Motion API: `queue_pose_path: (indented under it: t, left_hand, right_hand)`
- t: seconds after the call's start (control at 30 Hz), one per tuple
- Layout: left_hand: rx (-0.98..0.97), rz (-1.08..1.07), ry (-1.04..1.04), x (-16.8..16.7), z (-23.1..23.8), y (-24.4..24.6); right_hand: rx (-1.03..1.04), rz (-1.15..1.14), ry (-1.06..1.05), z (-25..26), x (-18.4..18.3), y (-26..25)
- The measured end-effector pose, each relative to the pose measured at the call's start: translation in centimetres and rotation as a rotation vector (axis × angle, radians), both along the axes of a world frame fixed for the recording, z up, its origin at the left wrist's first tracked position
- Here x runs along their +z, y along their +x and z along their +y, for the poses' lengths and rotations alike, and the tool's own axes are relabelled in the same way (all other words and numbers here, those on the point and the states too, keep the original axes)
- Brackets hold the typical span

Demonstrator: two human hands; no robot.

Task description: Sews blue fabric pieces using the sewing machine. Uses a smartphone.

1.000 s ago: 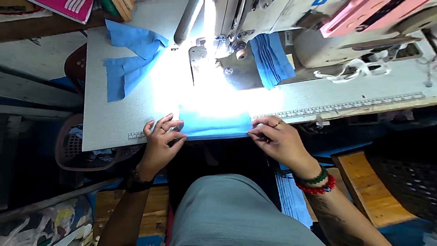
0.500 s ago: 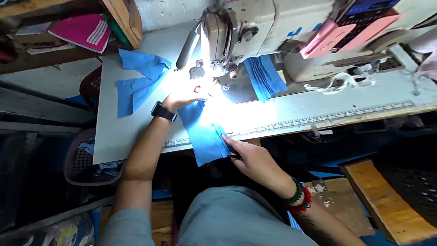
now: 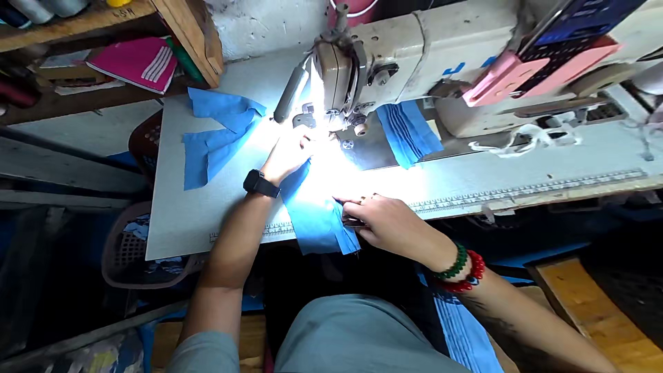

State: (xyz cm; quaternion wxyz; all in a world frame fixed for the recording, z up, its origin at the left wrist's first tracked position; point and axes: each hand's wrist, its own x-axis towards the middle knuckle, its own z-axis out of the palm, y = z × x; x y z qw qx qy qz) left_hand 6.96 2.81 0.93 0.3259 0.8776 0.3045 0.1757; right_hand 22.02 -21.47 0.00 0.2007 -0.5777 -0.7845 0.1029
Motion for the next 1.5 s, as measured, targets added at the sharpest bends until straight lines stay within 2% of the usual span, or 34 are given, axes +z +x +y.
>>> queue_pose_path:
  t: [0.07,0.13,0.2,0.23,0.3,0.37,0.57,0.63,0.73,0.77,0.83,0.9,0.97,1.1,1.17,1.3,1.37,1.5]
  left_hand:
    - [0.186,0.056,0.165,0.5,-0.2,0.0]
    - [0.219,0.000,0.269,1.7,-1.6,-0.5]
    - [0.066,-0.132,0.348,1.9,-4.4,-1.4]
    - [-0.035,-0.129,0.371,1.7,-6.1,-1.9]
    - [-0.195,-0.029,0.399,0.2,-8.6,-2.6]
    - [-0.255,0.034,0.433,-1.1,-9.6,-3.3]
    - [-0.227,0.076,0.510,-1.9,-8.0,-3.7]
    - [-0.171,0.175,0.476,-1.6,-6.3,-3.6]
    - [0.016,0.369,0.455,-1.0,-3.3,-3.4]
    - [0.087,0.364,0.469,-0.7,-2.9,-3.4]
    - [0.137,0.184,0.544,-0.1,-3.3,-3.1]
    - [0.003,-0.017,0.609,-0.1,-5.0,-2.7]
    - [-0.145,-0.075,0.514,-0.4,-5.9,-2.2]
    - [-0.005,0.112,0.197,-0.4,-1.7,-0.2]
    - [-0.047,0.090,0.159,-0.2,0.5,0.9]
    - [-0.116,0.056,0.084,1.0,1.8,1.9]
    - [-0.109,0.001,0.093,0.8,2.4,2.1]
    - [-0.108,0.036,0.115,1.1,3.2,2.7]
  right_hand:
    - [-0.016,0.006,-0.010,-0.1,-0.1,0.0]
    - [-0.032,0.021,-0.013,-0.2,-0.3,0.0]
    - [-0.044,0.035,-0.028,-0.2,-0.3,-0.1]
    - [-0.048,0.036,-0.044,-0.2,-0.2,-0.1]
    - [-0.050,0.044,-0.048,-0.3,-0.1,-0.1]
    - [-0.061,0.051,-0.052,-0.3,-0.1,-0.2]
    - [-0.099,0.041,-0.026,-0.4,-0.3,-0.6]
    - [-0.109,0.044,-0.018,-0.4,-0.3,-0.8]
    - [-0.119,0.036,-0.015,-0.5,-0.3,-0.9]
    - [-0.121,0.030,-0.015,-0.5,-0.3,-0.9]
    - [-0.125,0.031,-0.014,-0.5,-0.4,-1.0]
    - [-0.127,0.028,-0.022,-0.5,-0.3,-1.0]
    - [-0.129,0.025,-0.046,-0.4,0.0,-1.0]
    - [-0.128,0.025,-0.044,-0.4,-0.2,-1.2]
    - [-0.133,0.029,-0.034,-0.4,-0.3,-1.2]
    - [-0.150,0.034,0.004,-0.5,-0.5,-1.2]
    - [-0.146,0.048,-0.001,-0.4,-0.6,-1.2]
    - [-0.140,0.046,-0.013,-0.4,-0.4,-1.1]
